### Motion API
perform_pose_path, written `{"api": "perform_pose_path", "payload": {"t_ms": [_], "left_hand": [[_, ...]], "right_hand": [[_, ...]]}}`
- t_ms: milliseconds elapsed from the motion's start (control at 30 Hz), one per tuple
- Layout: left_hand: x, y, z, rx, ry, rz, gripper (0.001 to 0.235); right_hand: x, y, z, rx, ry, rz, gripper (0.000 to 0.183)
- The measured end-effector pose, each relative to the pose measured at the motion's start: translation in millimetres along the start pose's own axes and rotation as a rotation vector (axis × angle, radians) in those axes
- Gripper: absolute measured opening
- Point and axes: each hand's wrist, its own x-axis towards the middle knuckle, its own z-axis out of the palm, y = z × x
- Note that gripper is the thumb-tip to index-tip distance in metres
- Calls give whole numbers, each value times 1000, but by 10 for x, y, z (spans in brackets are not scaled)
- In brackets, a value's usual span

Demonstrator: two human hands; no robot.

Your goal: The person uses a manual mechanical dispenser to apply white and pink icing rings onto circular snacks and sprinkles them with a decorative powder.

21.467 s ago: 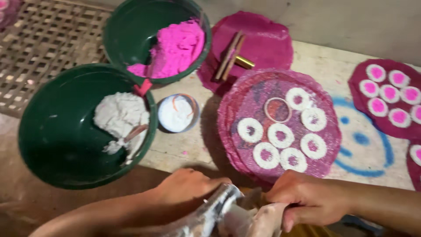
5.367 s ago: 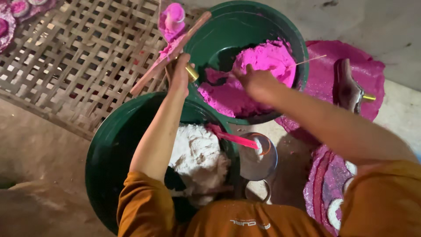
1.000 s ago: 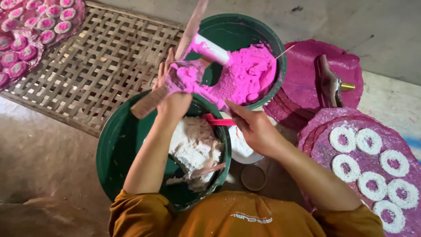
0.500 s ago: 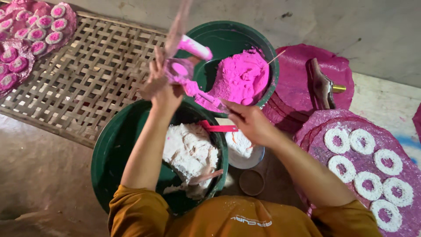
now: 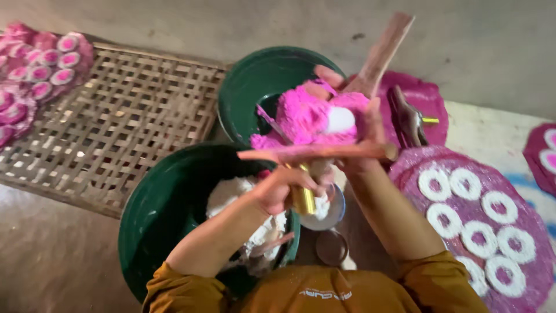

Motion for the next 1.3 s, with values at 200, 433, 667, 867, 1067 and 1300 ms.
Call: {"api": "perform_pose_path", "payload": {"t_ms": [200, 433, 667, 867, 1067, 1300], "left_hand": [[-136, -95, 368, 291, -107, -70, 54], [-304, -37, 1036, 1005, -204, -7, 32], [56, -546, 1730, 1242, -598, -84, 52], [715, -1036, 1853, 1156, -582, 76, 70], [1319, -1188, 1924, 464, -742, 320, 89], [1558, -1845, 1955, -485, -620, 241, 74]], "right_hand": [[-516, -1105, 123, -384, 45, -63, 75], [-1166, -1701, 355, -1137, -326, -434, 59], [-1786, -2052, 269, -1247, -253, -266, 69], [-2337, -3003, -582, -757, -63, 570, 101], [-2980, -3562, -1427, -49, 55, 1186, 102], [-3088, -3597, -1501, 71, 29, 1314, 100]]}}
